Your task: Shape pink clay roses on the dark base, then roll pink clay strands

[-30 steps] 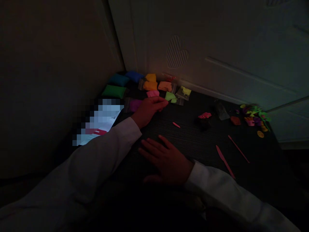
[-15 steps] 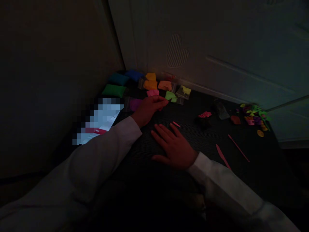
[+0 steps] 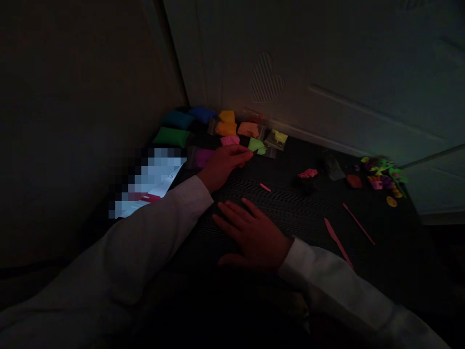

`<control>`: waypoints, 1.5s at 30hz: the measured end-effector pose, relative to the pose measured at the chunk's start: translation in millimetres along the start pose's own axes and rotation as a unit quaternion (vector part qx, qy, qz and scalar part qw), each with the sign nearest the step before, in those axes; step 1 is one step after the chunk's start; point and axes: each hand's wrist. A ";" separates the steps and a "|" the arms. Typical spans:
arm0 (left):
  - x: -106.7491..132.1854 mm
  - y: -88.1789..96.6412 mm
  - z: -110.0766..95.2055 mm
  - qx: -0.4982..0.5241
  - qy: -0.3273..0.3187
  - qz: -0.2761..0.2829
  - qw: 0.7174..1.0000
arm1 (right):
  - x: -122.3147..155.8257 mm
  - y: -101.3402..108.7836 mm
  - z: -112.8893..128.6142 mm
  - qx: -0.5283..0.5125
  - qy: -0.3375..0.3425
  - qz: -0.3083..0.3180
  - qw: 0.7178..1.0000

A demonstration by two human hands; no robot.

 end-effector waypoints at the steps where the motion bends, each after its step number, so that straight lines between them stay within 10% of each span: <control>1: 0.0 0.1 0.2 0.001 0.000 0.000 1.000 | 0.0 -0.1 1.9 -0.008 0.020 0.005 1.000; 8: -0.8 0.6 1.9 0.013 -0.005 0.008 1.000 | 0.6 2.0 -9.9 0.017 -0.062 -0.010 0.998; 13: -0.4 1.0 1.7 0.002 -0.005 0.007 1.000 | -0.3 -1.0 3.8 -0.012 0.034 0.009 0.999; 27: -1.3 0.9 1.8 -0.011 -0.004 -0.003 1.000 | -0.5 -1.4 2.3 0.006 -0.014 0.001 1.000; 37: -1.0 -0.2 1.7 0.011 -0.009 0.005 1.000 | 48.0 68.0 -36.6 0.019 -0.129 -0.187 0.974; 45: -1.4 -0.6 2.8 0.015 -0.024 0.008 1.000 | 37.3 11.4 -22.0 0.074 -0.078 0.003 0.994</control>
Point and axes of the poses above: each hand's wrist, its own x-axis away from the middle knuckle, its own y-axis out of the back of the hand, z = x × y, and after that the axes turned 8 degrees about y, right-handed
